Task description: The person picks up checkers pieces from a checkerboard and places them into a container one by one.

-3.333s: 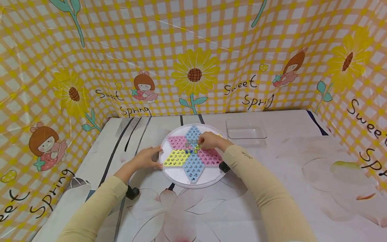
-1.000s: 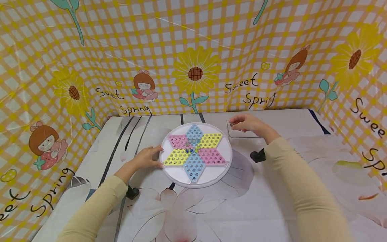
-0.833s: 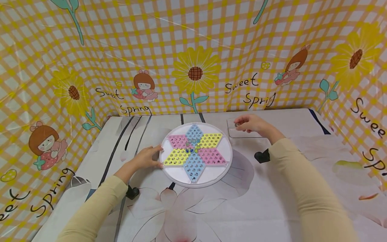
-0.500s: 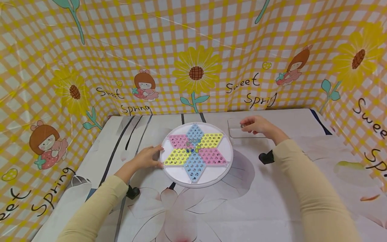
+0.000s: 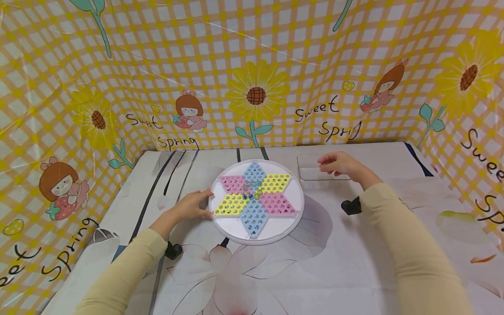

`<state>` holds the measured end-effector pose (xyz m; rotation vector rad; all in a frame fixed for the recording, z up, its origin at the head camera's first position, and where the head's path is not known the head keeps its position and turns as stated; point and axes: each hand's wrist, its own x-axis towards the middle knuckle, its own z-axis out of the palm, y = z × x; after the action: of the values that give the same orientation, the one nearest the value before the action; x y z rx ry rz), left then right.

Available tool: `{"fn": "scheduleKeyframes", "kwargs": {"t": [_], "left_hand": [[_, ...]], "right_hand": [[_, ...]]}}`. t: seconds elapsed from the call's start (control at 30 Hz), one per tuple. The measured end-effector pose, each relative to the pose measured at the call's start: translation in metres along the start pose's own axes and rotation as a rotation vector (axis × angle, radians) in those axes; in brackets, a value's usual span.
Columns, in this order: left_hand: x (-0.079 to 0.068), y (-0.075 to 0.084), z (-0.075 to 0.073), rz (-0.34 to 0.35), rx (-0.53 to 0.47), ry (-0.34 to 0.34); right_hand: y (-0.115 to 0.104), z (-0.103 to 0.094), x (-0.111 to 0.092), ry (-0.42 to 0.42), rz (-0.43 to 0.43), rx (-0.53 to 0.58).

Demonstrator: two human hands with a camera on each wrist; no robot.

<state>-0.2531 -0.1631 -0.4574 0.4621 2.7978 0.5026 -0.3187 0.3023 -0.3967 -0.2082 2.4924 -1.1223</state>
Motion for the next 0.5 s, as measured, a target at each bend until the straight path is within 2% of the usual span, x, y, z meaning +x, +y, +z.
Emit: {"fn": "scheduleKeyframes", "kwargs": {"t": [0.27, 0.5], "left_hand": [[0.000, -0.002, 0.001, 0.009, 0.006, -0.002], [-0.001, -0.002, 0.001, 0.008, -0.024, -0.015]], "right_hand": [[-0.010, 0.004, -0.001, -0.001, -0.014, -0.018], [-0.031, 0.021, -0.004, -0.021, -0.045, -0.021]]}}
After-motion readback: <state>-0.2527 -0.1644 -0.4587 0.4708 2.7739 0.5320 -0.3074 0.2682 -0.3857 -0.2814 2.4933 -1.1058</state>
